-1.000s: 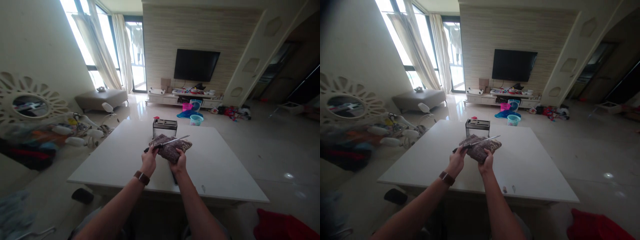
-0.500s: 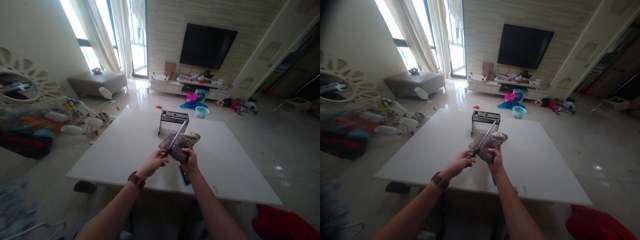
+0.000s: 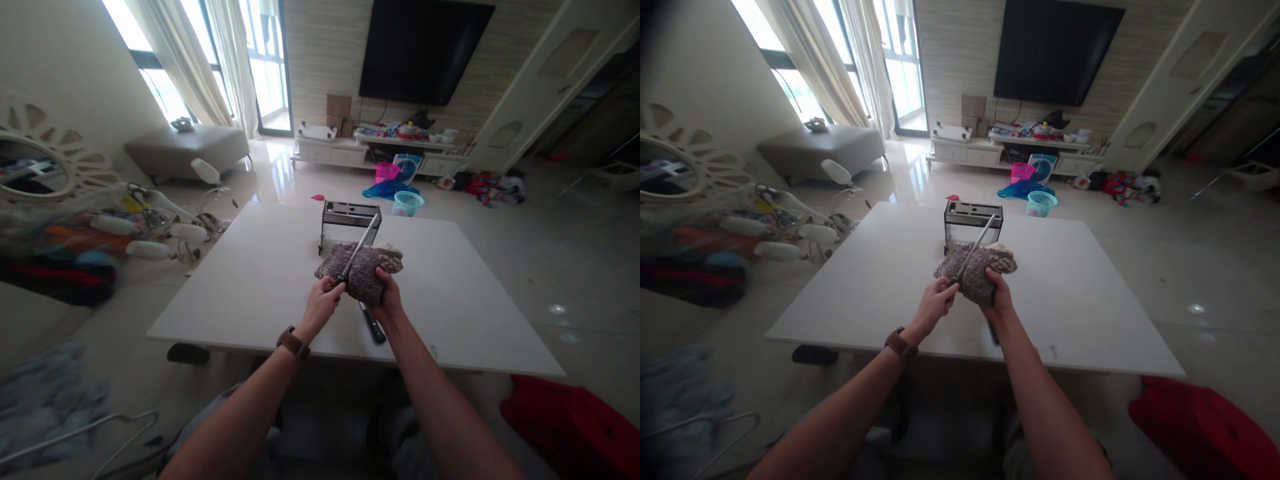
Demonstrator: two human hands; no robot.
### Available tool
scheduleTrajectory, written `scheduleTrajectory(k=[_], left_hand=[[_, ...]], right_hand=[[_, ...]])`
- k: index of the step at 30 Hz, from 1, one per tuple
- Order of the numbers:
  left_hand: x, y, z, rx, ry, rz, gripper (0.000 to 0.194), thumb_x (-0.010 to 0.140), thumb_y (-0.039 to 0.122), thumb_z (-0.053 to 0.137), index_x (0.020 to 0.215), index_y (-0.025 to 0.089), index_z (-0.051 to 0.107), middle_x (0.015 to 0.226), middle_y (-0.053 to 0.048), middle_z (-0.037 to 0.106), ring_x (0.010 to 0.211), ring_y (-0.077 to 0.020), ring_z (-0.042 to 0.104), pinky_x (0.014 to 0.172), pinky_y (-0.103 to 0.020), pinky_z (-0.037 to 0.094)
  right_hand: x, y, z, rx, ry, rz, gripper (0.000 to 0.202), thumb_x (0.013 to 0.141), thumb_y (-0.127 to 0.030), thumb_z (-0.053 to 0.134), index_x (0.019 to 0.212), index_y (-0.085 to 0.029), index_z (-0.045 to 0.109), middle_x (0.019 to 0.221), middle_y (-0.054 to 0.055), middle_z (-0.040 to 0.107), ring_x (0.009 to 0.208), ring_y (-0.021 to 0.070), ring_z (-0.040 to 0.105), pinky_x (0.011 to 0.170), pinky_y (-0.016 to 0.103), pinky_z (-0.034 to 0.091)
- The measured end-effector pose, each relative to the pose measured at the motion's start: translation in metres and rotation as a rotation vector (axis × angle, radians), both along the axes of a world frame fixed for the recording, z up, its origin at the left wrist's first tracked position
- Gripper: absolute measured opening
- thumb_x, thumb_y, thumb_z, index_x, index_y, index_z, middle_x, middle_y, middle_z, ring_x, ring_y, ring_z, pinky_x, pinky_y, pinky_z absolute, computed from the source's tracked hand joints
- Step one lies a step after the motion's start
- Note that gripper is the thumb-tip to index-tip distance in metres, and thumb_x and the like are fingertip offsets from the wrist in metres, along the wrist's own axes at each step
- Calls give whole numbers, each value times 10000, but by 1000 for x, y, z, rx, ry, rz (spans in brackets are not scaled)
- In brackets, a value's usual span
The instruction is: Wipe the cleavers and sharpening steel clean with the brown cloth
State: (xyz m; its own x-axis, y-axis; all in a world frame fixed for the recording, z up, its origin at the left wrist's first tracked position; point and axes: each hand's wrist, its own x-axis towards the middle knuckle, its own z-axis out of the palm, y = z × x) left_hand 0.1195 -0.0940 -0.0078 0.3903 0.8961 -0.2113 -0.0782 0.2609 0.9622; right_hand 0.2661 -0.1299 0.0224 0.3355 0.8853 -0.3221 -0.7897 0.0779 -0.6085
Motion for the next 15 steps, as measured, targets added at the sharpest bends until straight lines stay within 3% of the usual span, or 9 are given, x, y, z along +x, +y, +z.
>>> scheduleTrajectory(k=[6, 15], left_hand=[[1, -13, 1, 20, 12, 11, 456, 746, 557, 750, 713, 231, 432, 574, 58, 482, 441, -62, 374, 431, -218, 251], [12, -11, 4, -22, 1, 5, 464, 750, 560, 740, 711, 231, 416, 562, 61, 473, 431, -61, 347, 429, -220, 242]], right_hand=[[3, -8, -1, 29, 30, 28, 300, 774, -268, 702, 1053, -159, 708, 969, 73, 799, 971, 273, 742, 903, 474, 621], [3, 2, -2, 30, 42, -1, 282, 803, -264, 681, 1060, -149, 700, 938, 75, 792, 905, 271, 752, 886, 484, 625]])
